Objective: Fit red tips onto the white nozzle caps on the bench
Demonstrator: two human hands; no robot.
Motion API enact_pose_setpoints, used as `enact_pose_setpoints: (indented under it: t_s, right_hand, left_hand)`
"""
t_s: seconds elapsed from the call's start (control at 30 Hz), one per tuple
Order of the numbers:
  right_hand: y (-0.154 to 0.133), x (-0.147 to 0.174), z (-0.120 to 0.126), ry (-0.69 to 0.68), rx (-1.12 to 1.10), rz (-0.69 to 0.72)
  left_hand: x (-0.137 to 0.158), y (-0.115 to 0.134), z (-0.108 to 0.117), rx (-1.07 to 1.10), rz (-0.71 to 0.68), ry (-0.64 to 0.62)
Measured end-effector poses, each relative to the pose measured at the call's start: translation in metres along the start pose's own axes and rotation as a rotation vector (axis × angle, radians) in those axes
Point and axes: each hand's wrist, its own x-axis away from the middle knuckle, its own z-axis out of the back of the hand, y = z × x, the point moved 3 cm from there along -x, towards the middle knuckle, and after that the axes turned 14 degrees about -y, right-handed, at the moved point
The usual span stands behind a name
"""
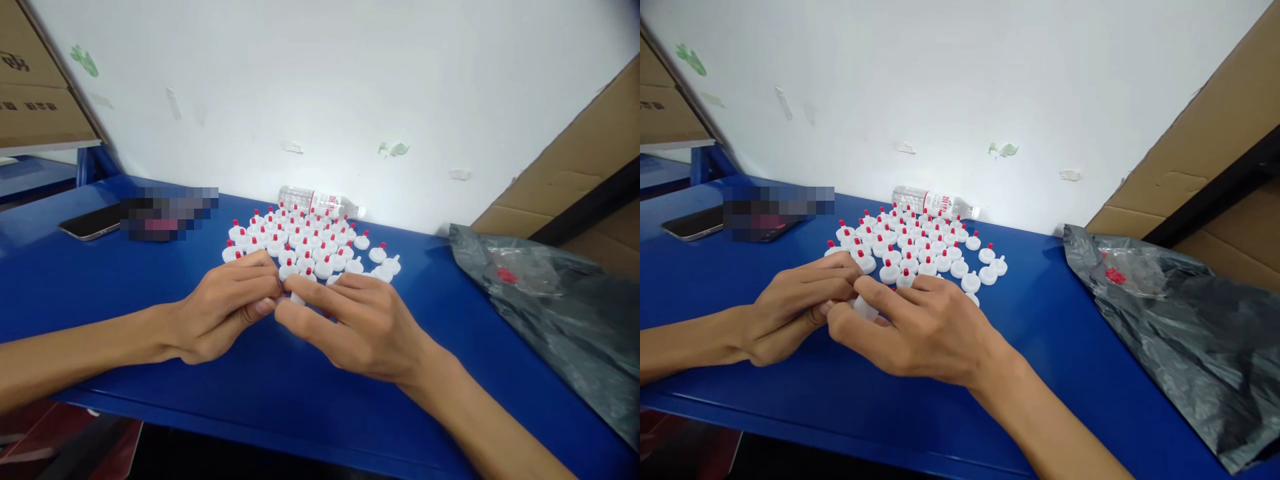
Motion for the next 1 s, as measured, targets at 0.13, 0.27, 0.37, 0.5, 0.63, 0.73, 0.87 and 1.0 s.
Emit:
enact_pose_setpoints:
  t_s: [0.13, 0.27, 0.37, 0.5, 0.63, 0.73, 0.87, 1.0]
  right_hand:
    - [0.003, 0.003, 0.003, 0.003, 0.091, 0.026]
    - [0.024, 0.018, 0.010, -0.051, 0.194, -0.097]
    - [0.041, 0.027, 0.012, -0.109, 0.240, -0.265]
    - [0.047, 0.028, 0.004, -0.201, 0.244, -0.324]
    - [0.045, 0.027, -0.003, -0.243, 0.219, -0.322]
    - [0.047, 0.028, -0.002, -0.255, 0.206, -0.368]
    - [0.053, 0.030, -0.001, -0.329, 0.199, -0.507]
    - [0.059, 0.032, -0.007, -0.430, 0.180, -0.598]
  left_hand:
    - [0.001, -0.001, 0.001, 0.091, 0.074, -0.003]
    - [0.005, -0.005, 0.004, 0.133, 0.125, 0.062]
    - [0.004, -0.006, 0.001, 0.029, 0.108, -0.010]
    - [0.000, -0.007, -0.008, -0.036, 0.161, -0.182]
    - [-0.001, -0.008, -0.013, -0.054, 0.194, -0.268]
    - [0.000, -0.010, -0.014, -0.085, 0.223, -0.294]
    - [0.000, -0.013, -0.014, -0.112, 0.238, -0.301]
    - [-0.001, -0.013, -0.013, -0.115, 0.240, -0.300]
